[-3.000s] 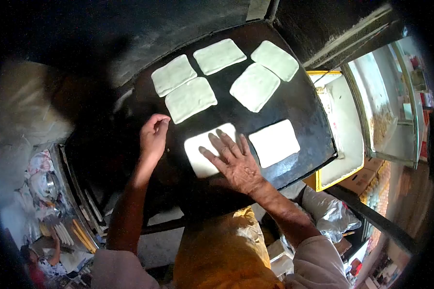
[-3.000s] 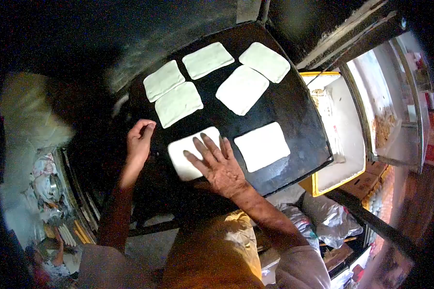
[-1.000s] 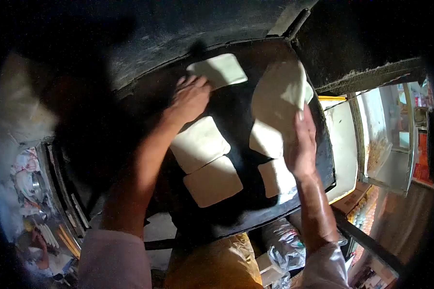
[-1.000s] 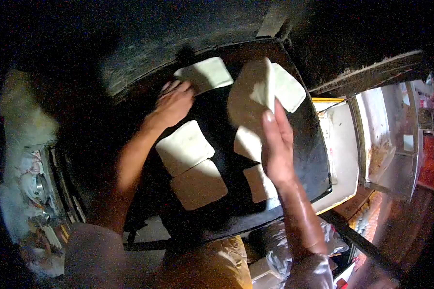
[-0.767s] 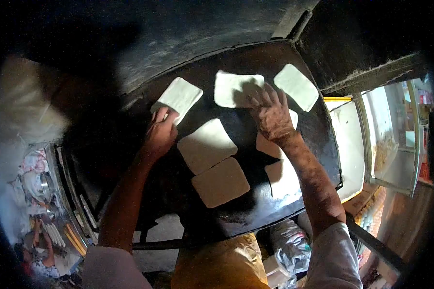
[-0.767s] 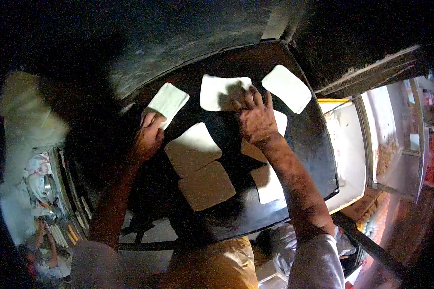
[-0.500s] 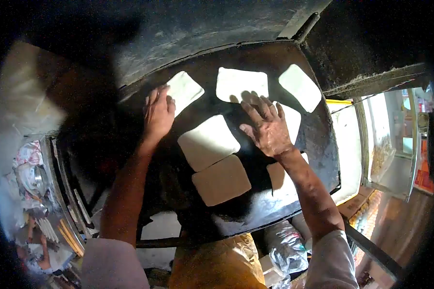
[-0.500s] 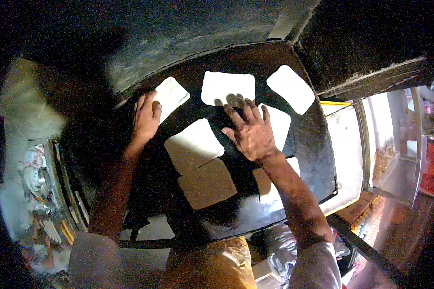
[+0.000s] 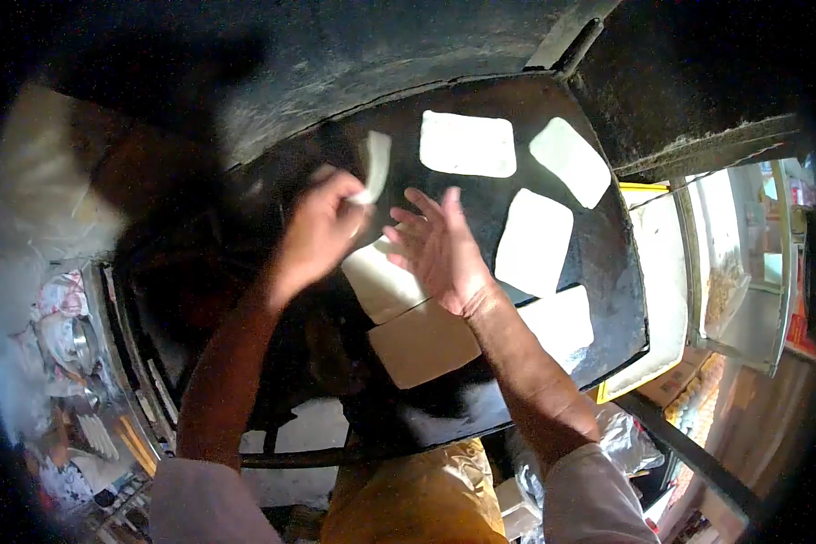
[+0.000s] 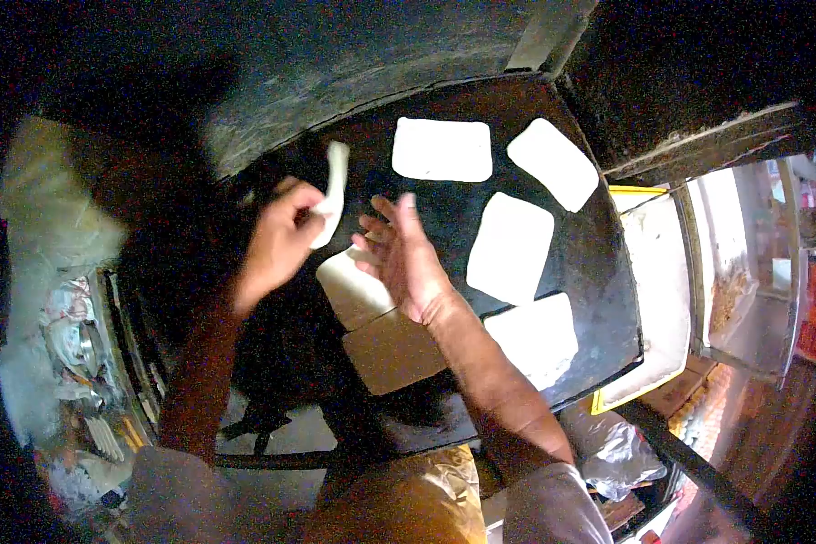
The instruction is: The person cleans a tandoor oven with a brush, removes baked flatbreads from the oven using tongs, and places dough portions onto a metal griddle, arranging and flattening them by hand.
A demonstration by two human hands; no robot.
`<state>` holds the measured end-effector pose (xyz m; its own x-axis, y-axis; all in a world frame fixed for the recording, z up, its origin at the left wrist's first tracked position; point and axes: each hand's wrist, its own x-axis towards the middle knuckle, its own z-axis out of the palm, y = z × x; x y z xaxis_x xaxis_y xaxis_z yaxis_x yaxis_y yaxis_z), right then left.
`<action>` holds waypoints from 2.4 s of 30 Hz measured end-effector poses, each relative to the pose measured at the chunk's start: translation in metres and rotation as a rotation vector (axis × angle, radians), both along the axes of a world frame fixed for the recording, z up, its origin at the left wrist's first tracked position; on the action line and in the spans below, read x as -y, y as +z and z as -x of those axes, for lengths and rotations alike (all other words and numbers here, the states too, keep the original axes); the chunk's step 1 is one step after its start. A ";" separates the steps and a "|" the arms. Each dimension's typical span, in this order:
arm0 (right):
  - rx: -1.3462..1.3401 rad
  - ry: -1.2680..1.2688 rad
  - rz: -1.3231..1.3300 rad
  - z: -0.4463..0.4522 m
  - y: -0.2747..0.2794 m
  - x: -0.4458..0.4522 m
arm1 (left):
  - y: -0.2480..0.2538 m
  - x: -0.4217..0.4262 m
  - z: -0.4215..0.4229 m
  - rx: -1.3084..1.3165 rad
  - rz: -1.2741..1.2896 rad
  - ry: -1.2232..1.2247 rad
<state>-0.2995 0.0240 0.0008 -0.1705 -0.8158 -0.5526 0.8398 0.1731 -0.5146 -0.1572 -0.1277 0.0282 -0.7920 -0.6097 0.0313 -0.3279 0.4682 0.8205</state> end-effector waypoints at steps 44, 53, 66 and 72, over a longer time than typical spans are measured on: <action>-2.104 0.561 -0.765 0.111 -0.002 -0.156 | -0.047 -0.076 -0.037 0.532 0.532 0.027; -2.117 0.797 -0.442 0.042 -0.004 -0.299 | -0.012 -0.214 -0.063 0.389 0.468 -0.539; -2.192 0.688 -0.650 0.131 0.012 -0.199 | -0.018 -0.185 -0.050 0.429 0.524 -0.201; -2.142 0.812 -0.452 0.117 -0.004 -0.242 | -0.049 -0.142 -0.052 0.423 0.629 -0.053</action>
<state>-0.4163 0.2662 -0.0027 -0.3623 -0.9121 -0.1918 -0.9186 0.3843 -0.0926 -0.1049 0.0145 -0.0212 -0.8415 -0.5382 0.0476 -0.5194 0.8300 0.2031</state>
